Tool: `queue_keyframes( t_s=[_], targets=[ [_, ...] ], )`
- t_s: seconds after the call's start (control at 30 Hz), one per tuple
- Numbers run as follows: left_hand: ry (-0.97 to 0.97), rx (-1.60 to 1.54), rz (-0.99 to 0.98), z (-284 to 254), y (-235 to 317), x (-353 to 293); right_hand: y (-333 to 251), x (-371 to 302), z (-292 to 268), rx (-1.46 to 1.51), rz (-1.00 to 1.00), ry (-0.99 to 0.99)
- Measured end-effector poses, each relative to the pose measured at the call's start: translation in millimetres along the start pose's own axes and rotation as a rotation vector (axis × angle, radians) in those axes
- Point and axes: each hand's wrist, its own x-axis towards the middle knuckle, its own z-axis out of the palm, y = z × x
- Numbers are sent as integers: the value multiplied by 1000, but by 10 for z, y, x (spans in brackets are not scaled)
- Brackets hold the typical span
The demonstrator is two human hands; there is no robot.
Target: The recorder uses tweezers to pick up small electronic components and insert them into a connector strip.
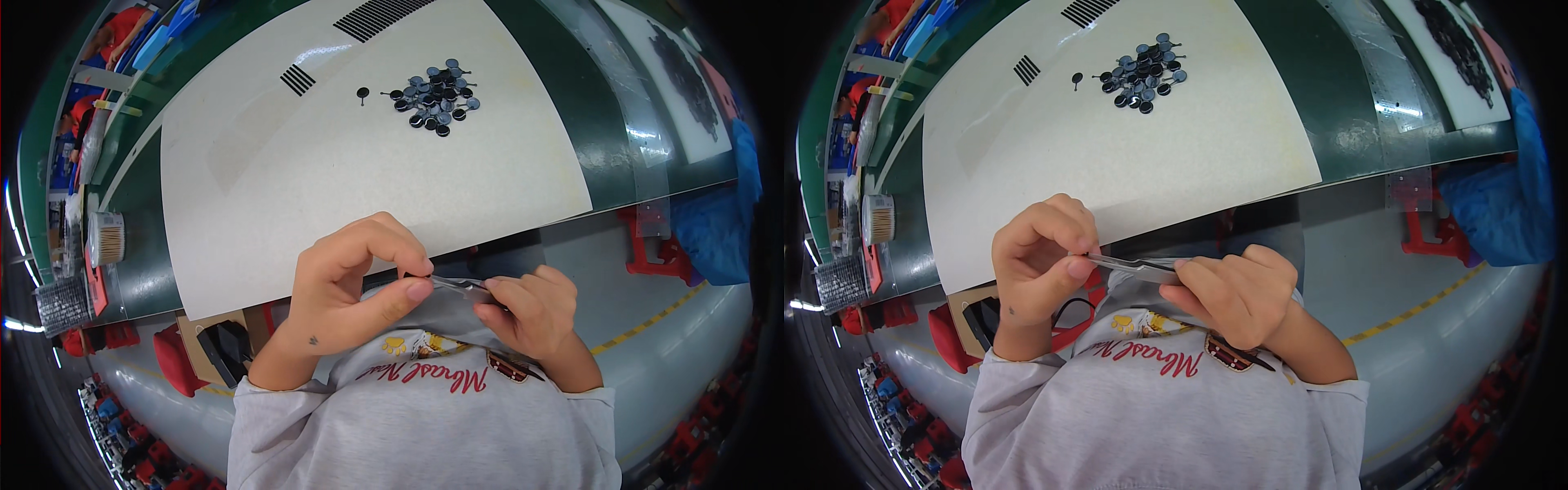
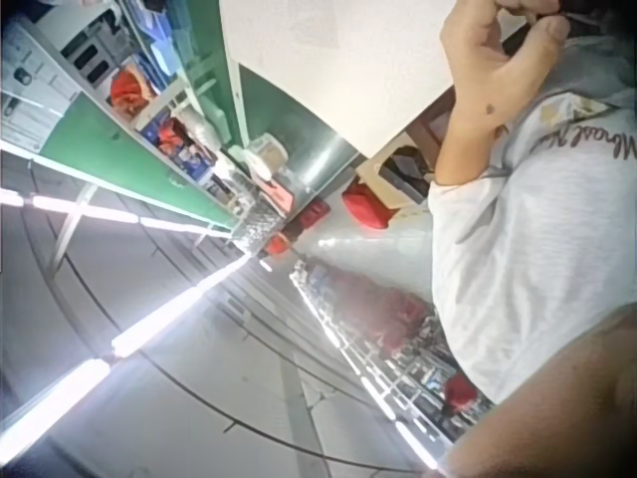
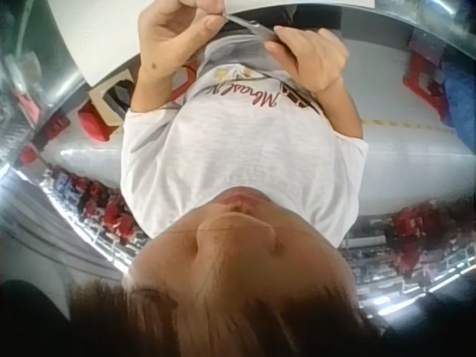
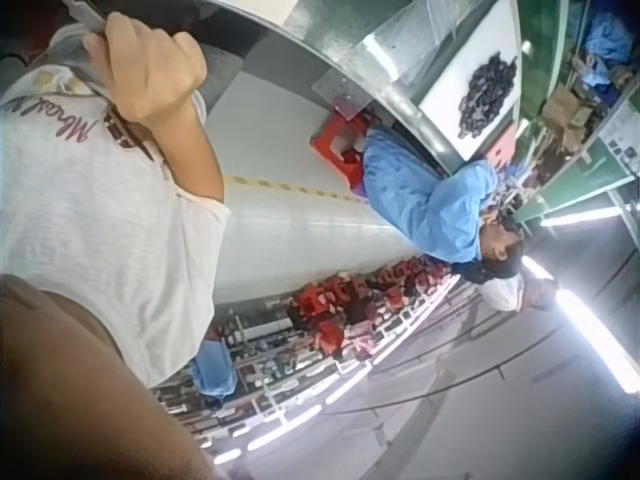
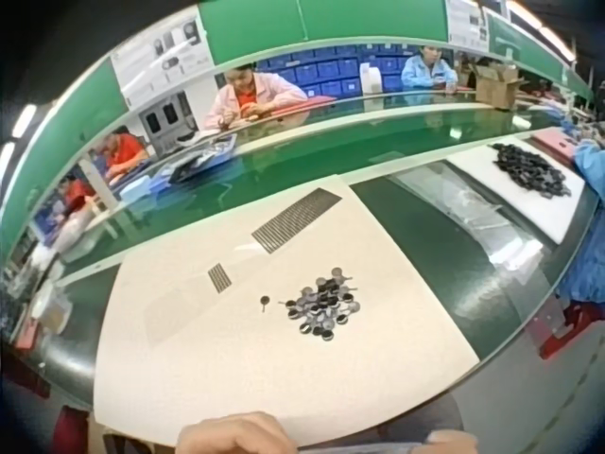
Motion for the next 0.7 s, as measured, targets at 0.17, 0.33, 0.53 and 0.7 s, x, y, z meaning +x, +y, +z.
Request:
queue_keyframes(
  t_s=[0.17,0.33,0.53,0.7],
  targets=[
    [-77,-11,-106,-49,42,16,32,61,-68,301,126,-169],
    [-169,-159,-244,-106,78,33,-48,108,-159,1441,1223,-405],
    [-39,-15,-273,-46,78,13,2,97,-19,-66,-1,-19],
    [-71,-115,-342,-65,118,2,32,161,-190,1443,1221,-455]
  ],
)
